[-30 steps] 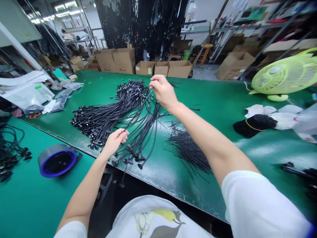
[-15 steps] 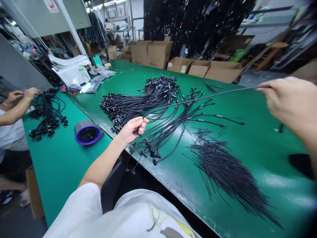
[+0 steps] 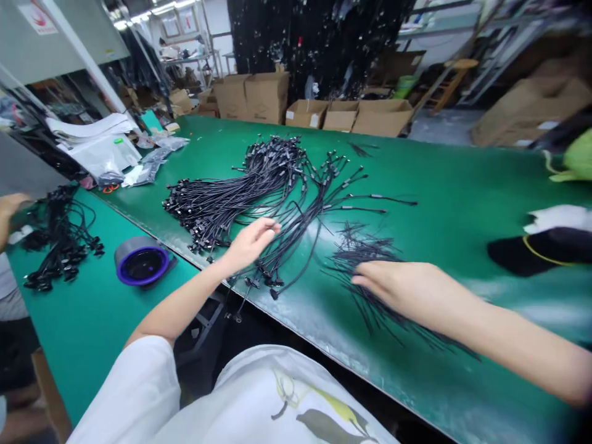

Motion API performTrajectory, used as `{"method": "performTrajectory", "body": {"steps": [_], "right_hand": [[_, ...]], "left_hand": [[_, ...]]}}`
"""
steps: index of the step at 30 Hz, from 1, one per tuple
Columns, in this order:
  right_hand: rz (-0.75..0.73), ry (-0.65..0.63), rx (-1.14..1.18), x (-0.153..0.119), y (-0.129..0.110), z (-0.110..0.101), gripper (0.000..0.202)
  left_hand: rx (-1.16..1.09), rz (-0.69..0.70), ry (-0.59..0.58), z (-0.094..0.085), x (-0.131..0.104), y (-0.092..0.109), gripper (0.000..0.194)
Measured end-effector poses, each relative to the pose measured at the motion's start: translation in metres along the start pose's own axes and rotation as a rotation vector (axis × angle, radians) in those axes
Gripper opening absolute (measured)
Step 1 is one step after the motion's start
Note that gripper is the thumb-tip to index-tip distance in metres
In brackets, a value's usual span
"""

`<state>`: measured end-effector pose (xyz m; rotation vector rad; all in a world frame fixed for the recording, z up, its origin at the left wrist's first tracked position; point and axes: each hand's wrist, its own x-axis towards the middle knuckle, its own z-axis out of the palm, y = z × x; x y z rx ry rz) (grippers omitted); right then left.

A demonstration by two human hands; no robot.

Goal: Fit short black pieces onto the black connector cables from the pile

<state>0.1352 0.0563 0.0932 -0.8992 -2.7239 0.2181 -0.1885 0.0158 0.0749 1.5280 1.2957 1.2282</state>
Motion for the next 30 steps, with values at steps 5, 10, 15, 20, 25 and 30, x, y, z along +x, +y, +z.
{"method": "performTrajectory", "body": {"steps": [5, 10, 15, 20, 25, 30], "right_hand": [[0.081, 0.042, -0.129, 0.045, -0.036, -0.026, 0.036], [0.186, 0.106, -0.061, 0.042, 0.030, -0.040, 0.032], [0.235, 0.172, 0.002, 0.009, 0.072, -0.011, 0.033], [0.110, 0.160, -0.138, -0.012, 0.029, 0.022, 0.033], [-0.148, -0.187, 0.160, 0.005, -0.040, 0.016, 0.030], [0.090, 0.200, 0.541, 0.034, -0.038, 0.020, 0.019]], "left_hand": [[-0.231, -0.098, -0.430, 0.058, -0.027, 0.023, 0.028], [-0.634, -0.381, -0.397, 0.029, -0.033, 0.017, 0.029], [-1.033, -0.452, -0.105, -0.011, -0.030, 0.014, 0.017], [-1.031, -0.293, 0.073, -0.006, -0.019, 0.016, 0.025], [-0.297, -0.069, -0.200, 0.046, -0.021, 0.018, 0.027], [-0.153, -0.048, -0.323, 0.068, -0.031, 0.015, 0.027]]}}
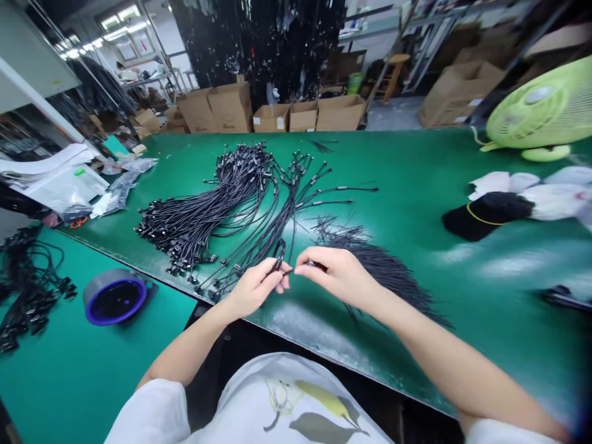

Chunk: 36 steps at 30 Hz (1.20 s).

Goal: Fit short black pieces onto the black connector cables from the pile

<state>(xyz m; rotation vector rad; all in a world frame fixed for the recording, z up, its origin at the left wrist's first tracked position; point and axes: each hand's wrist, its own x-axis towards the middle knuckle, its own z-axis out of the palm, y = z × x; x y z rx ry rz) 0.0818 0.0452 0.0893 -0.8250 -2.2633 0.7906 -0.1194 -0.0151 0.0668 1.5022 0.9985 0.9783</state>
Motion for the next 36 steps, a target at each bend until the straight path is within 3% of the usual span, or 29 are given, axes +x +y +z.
{"method": "performTrajectory", "body": {"steps": [3, 4, 8, 12, 16, 18, 21, 25, 26, 30, 33, 36], "right_hand": [[0.060, 0.355, 0.173, 0.006, 0.018, 0.026, 0.036], [0.094, 0.398, 0.240, 0.007, 0.023, 0.036, 0.042], [0.340, 0.332, 0.604, 0.008, 0.030, 0.066, 0.037], [0.428, 0.471, 0.732, 0.004, 0.023, 0.067, 0.036], [0.569, 0.224, 1.237, -0.001, 0.014, 0.068, 0.043], [0.602, 0.241, 1.354, -0.005, 0.009, 0.071, 0.046], [0.587, 0.315, 1.359, -0.012, 0.003, 0.073, 0.047], [0.588, 0.105, 1.440, -0.021, 0.000, 0.073, 0.053], [0.580, 0.107, 1.423, -0.023, 0.001, 0.073, 0.054], [0.427, 0.337, 0.988, -0.021, 0.009, 0.069, 0.042], [0.300, 0.194, 0.734, -0.014, 0.012, 0.061, 0.041], [0.297, 0.108, 0.694, -0.008, 0.010, 0.058, 0.025]], "left_hand": [[-0.258, -0.001, 0.064, 0.001, 0.007, -0.006, 0.027], [-0.372, -0.005, 0.080, 0.002, 0.010, -0.007, 0.027], [-0.667, -0.080, 0.186, 0.011, 0.011, -0.012, 0.025], [-0.652, -0.205, 0.188, 0.020, -0.001, -0.020, 0.035], [-0.746, -0.209, 0.350, 0.021, -0.007, -0.027, 0.038], [-0.770, -0.246, 0.333, 0.021, -0.009, -0.029, 0.040], [-0.733, -0.339, 0.210, 0.020, -0.015, -0.028, 0.047], [-0.861, -0.392, 0.167, 0.018, -0.024, -0.022, 0.045], [-0.904, -0.392, 0.156, 0.018, -0.025, -0.021, 0.043], [-0.886, -0.343, 0.161, 0.022, -0.026, -0.022, 0.041], [-0.786, -0.372, 0.129, 0.028, -0.026, -0.028, 0.043], [-0.806, -0.385, 0.113, 0.031, -0.026, -0.029, 0.043]]}}
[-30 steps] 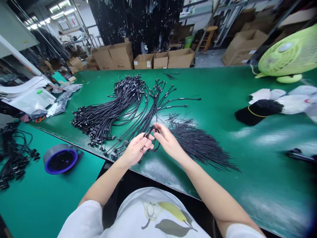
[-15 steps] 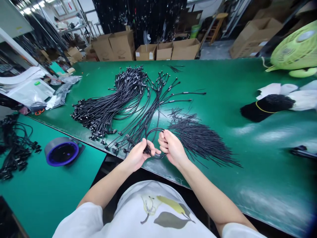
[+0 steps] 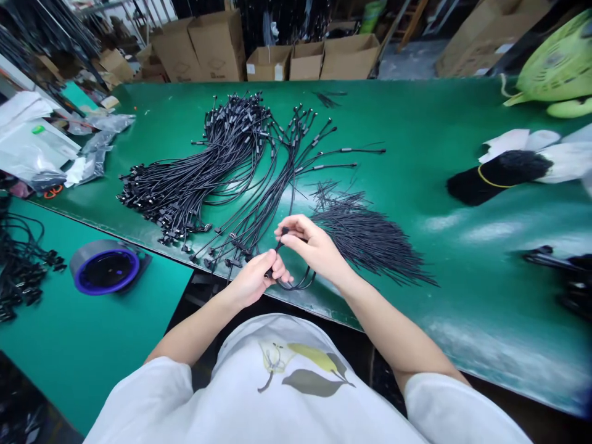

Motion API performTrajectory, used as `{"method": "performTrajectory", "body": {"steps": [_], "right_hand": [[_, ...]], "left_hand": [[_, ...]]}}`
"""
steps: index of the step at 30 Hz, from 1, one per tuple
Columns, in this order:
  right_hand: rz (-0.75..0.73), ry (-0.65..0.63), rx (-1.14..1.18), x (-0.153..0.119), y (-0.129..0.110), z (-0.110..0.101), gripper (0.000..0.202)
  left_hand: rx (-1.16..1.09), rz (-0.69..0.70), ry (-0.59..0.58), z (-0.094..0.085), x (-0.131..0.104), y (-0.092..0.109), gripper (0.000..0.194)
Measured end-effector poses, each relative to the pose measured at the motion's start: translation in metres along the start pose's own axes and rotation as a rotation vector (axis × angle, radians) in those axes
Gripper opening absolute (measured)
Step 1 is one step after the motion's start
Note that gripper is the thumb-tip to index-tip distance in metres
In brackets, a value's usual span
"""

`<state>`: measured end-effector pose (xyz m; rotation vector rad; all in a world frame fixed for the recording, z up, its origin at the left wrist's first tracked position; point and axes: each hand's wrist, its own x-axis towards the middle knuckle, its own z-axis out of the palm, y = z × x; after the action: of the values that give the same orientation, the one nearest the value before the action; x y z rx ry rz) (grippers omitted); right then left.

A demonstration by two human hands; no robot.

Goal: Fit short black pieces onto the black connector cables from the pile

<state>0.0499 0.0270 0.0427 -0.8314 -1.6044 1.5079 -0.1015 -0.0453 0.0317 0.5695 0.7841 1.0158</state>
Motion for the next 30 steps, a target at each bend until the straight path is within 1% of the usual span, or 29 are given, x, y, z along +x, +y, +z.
{"method": "performTrajectory", "body": {"steps": [2, 4, 7, 8, 10, 12, 13, 14, 15, 17, 19, 21, 24, 27, 30], "right_hand": [[0.003, 0.092, 0.067, 0.001, 0.000, 0.003, 0.022], [0.002, 0.175, 0.141, 0.000, 0.001, 0.006, 0.023], [0.012, 0.233, 0.203, -0.004, 0.005, 0.010, 0.030], [0.032, 0.233, 0.231, -0.005, 0.007, 0.011, 0.034], [0.125, 0.169, 0.326, -0.009, 0.011, 0.014, 0.041], [0.228, 0.104, 0.449, -0.011, 0.015, 0.019, 0.040], [0.257, 0.113, 0.508, -0.012, 0.017, 0.022, 0.040], [0.260, 0.164, 0.562, -0.012, 0.019, 0.025, 0.042], [0.241, 0.248, 0.608, -0.012, 0.020, 0.027, 0.044], [0.194, 0.412, 0.664, -0.010, 0.022, 0.030, 0.048], [0.168, 0.476, 0.660, -0.008, 0.022, 0.031, 0.049], [0.158, 0.460, 0.636, -0.007, 0.022, 0.030, 0.047], [0.167, 0.374, 0.616, -0.009, 0.019, 0.029, 0.047], [0.138, 0.302, 0.611, -0.017, 0.010, 0.031, 0.049], [0.102, 0.197, 0.557, -0.029, 0.000, 0.034, 0.045]], "left_hand": [[-0.039, -0.001, -0.011, 0.001, -0.001, 0.000, 0.039], [-0.066, -0.026, -0.036, 0.002, -0.003, 0.001, 0.033], [-0.122, -0.022, -0.041, 0.002, -0.004, 0.004, 0.029], [-0.144, 0.007, -0.016, 0.002, -0.003, 0.005, 0.028], [-0.169, 0.096, 0.062, 0.000, 0.000, 0.008, 0.027], [-0.165, 0.162, 0.137, -0.001, 0.005, 0.010, 0.026], [-0.158, 0.172, 0.162, -0.002, 0.007, 0.010, 0.026], [-0.149, 0.162, 0.173, -0.002, 0.009, 0.008, 0.027], [-0.136, 0.137, 0.167, -0.002, 0.010, 0.006, 0.028], [-0.100, 0.067, 0.122, -0.001, 0.011, 0.001, 0.034], [-0.067, 0.020, 0.076, 0.001, 0.009, -0.003, 0.039], [-0.046, 0.023, 0.053, 0.003, 0.006, -0.003, 0.039], [0.032, 0.043, -0.001, 0.004, 0.001, 0.001, 0.041], [0.163, -0.013, -0.074, 0.003, -0.003, 0.001, 0.046], [0.249, -0.054, -0.102, 0.000, -0.006, -0.007, 0.049]]}}
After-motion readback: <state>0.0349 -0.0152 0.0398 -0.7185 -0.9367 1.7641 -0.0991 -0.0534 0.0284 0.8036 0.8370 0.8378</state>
